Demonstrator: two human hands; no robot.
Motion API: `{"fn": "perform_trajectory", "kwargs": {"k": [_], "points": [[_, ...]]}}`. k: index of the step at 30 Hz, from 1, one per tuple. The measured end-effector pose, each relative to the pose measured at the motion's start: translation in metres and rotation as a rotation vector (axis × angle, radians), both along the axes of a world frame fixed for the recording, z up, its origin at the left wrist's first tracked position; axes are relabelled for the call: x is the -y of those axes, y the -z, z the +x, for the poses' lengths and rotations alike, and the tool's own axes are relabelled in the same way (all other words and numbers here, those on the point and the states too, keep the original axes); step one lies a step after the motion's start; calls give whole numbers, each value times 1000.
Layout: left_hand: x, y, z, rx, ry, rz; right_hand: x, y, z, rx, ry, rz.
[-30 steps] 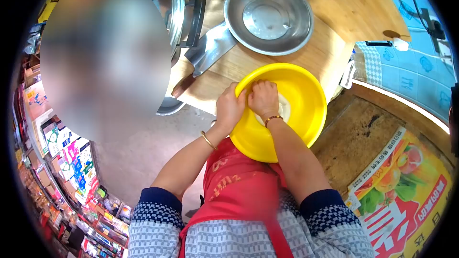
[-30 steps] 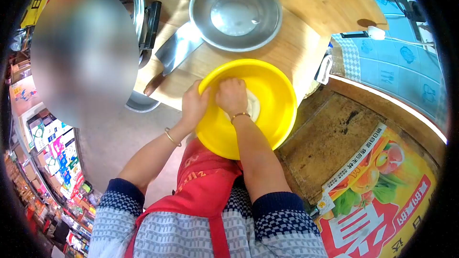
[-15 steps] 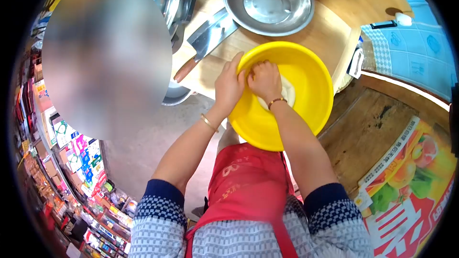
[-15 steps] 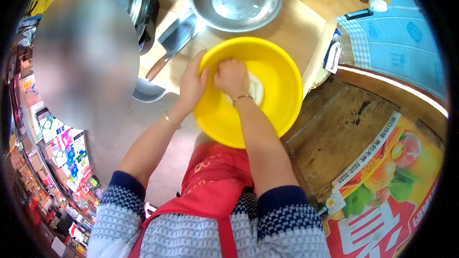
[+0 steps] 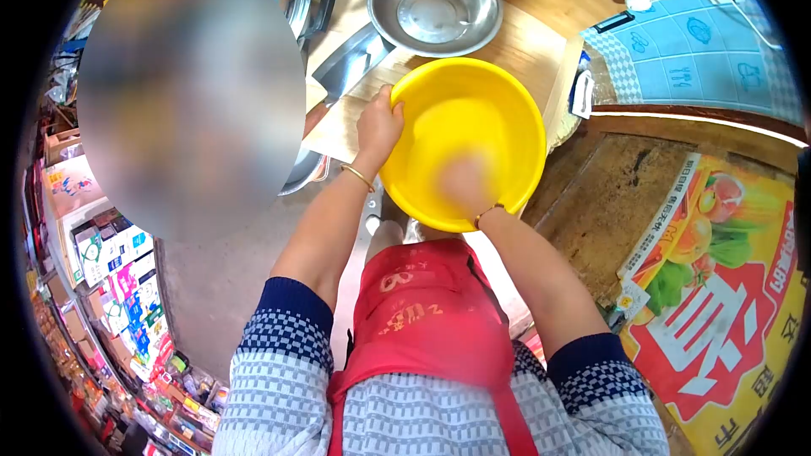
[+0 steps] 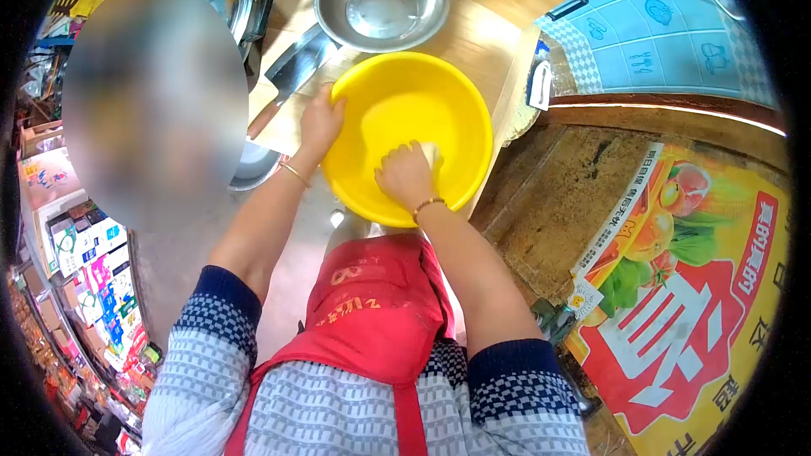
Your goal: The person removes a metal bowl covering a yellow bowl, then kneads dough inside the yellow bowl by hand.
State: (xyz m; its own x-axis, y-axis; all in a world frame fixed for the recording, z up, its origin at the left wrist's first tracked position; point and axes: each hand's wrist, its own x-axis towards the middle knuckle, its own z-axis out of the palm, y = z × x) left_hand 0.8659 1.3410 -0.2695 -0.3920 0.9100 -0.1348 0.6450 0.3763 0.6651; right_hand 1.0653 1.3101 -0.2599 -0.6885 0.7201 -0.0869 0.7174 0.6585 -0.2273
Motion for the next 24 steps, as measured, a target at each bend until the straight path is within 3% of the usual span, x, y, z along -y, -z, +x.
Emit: {"fn": "perform_trajectory", "kwargs": {"k": [2, 5, 7, 11, 14, 17, 24], "points": [[-1, 4, -2, 23, 8, 8, 6, 14, 5, 71, -14, -40], [0, 5, -3, 4, 20, 40, -5, 30, -3, 13, -43, 139], [-1, 5, -2, 69, 22, 75, -18, 22, -15, -11, 66, -23], [-3, 1, -2, 140, 29, 43, -33, 25, -30, -52, 148, 17], [-3, 0, 0, 159, 8, 75, -42, 24, -38, -37, 179, -134], [-4, -4, 1, 160, -6, 20, -49, 33, -43, -185, 150, 93], [-7, -6, -1, 191, 13, -29, -62, 32, -58, -32, 139, -52]]}}
